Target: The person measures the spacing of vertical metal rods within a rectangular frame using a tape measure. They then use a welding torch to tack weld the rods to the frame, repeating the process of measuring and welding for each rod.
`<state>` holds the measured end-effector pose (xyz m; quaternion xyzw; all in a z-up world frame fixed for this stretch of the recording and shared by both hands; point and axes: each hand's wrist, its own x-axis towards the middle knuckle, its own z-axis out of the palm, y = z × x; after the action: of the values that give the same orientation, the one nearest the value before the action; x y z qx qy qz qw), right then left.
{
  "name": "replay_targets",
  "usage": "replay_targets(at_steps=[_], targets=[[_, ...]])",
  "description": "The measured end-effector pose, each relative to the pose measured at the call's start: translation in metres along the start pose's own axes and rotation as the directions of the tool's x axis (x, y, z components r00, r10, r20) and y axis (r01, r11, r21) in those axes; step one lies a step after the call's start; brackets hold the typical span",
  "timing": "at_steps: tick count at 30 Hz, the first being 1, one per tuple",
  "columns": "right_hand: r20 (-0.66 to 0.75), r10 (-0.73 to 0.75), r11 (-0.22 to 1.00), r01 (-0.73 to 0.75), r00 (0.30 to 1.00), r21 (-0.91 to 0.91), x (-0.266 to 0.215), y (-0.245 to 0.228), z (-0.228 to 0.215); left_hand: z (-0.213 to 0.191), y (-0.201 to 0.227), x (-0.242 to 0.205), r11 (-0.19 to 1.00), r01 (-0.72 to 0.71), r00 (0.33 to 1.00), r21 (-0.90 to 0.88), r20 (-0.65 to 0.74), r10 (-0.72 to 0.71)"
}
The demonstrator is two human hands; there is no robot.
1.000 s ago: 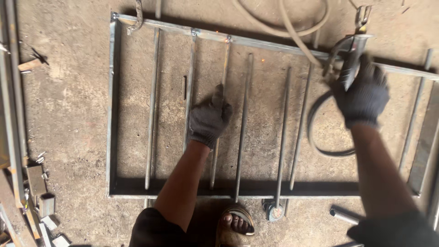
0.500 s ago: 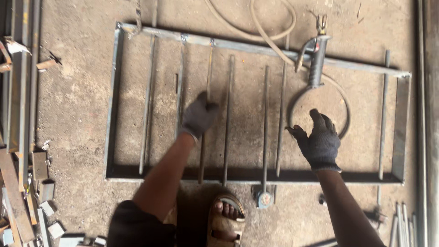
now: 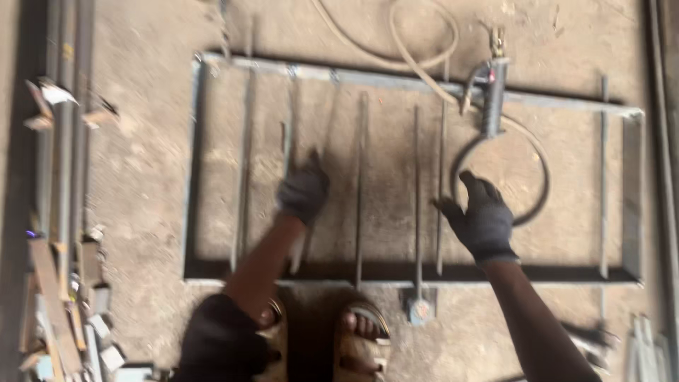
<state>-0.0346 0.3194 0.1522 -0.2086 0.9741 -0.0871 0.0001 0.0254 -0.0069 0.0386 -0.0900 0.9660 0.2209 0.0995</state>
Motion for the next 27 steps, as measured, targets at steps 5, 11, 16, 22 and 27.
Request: replay_targets(at_steps=[5,11,16,22,27], targets=[[-0.004,0.006,0.998,-0.006,1.000,0.060,-0.014,0.005,0.003,0.062,0.011,-0.006,0.928,0.020,0.970,-0.371,-0.219,-0.108],[0.277,0.150,0.985,-0.168,0.949,0.042,-0.037,-0.007,0.020,0.053,0.018,-0.001,0.886,0.124,0.952,-0.448,-0.199,-0.234],[0.237,0.088,0.994,-0.102,0.967,0.046,-0.046,-0.006,0.027,0.042,0.021,-0.002,0.911,0.200,0.952,-0.361,-0.148,-0.268],[0.268,0.119,0.986,-0.147,0.956,0.085,-0.044,-0.010,0.030,0.047,0.021,0.000,0.909,0.198,0.944,-0.366,-0.179,-0.278],[0.244,0.040,0.994,-0.063,0.969,0.086,-0.042,-0.017,0.033,0.047,0.019,0.000,0.905,0.199,0.950,-0.376,-0.153,-0.273]])
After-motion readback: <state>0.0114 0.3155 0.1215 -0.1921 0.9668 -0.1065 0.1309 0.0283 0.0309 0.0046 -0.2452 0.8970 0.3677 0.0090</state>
